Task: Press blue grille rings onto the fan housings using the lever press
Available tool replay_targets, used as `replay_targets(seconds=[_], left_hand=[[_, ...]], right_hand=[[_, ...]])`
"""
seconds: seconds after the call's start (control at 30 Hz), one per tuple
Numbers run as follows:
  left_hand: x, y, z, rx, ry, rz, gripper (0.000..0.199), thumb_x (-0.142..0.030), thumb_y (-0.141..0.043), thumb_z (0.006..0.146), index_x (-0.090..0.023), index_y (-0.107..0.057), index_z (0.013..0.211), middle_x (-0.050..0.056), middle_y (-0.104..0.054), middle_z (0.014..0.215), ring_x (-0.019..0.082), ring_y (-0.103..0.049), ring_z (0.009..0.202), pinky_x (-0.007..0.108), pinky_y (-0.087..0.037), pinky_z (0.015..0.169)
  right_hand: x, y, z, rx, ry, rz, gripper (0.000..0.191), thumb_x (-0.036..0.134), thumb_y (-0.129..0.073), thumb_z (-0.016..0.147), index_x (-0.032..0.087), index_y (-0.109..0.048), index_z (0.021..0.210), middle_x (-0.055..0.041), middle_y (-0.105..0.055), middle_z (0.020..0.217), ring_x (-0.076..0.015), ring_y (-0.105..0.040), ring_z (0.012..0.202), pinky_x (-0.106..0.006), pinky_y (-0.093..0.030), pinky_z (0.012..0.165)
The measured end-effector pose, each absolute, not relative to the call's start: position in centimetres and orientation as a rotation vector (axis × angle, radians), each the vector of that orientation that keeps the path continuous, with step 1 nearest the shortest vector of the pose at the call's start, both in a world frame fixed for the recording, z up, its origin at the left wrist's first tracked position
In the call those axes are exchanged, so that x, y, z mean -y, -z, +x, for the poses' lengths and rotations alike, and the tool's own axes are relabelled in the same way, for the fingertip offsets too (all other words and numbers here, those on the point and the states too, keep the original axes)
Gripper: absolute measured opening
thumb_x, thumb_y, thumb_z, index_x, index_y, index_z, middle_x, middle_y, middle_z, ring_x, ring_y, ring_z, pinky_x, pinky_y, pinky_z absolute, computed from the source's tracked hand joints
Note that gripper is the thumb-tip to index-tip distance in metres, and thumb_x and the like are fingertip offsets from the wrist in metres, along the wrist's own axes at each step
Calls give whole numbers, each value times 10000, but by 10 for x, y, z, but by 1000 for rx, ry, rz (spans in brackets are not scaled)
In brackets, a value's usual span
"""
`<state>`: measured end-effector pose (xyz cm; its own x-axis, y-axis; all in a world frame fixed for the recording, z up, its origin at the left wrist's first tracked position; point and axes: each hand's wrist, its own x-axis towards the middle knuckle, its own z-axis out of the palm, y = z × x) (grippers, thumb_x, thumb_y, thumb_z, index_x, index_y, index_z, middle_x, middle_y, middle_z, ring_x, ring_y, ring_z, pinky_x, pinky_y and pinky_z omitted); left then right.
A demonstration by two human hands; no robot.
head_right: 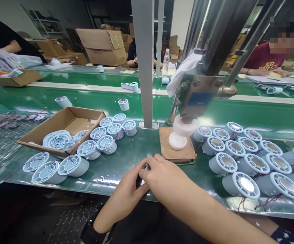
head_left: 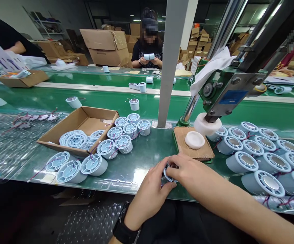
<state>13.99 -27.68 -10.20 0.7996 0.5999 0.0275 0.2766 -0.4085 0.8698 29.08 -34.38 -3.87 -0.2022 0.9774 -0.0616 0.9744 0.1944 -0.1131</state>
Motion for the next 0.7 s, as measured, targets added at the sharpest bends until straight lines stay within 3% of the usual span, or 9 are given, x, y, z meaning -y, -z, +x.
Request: replay_targets(seconds=[0.27,0.7], left_hand=[[279,105,140,-672,-422,2017,682,-145,-601,876,-378,-337,1460,-50,-490,1473,181,-452,1325,328,-353,1090],[282,106,140,-660,-442,2035,652,-204,-631,891,-359,-345,1456,-39,-502,1462,169,-462,1315,314,-371,1083]], right_hand=[[350,52,289,2370,71,-1869,256,-7,-718,682,129,-685,897,-79,-625,896,-213,-610,785,-304,-519,642],[348,55,294,2424,45,-1834,299,-52,-647,652,114,-689,898,-101,-631,919,-231,-613,801,-326,-521,670]])
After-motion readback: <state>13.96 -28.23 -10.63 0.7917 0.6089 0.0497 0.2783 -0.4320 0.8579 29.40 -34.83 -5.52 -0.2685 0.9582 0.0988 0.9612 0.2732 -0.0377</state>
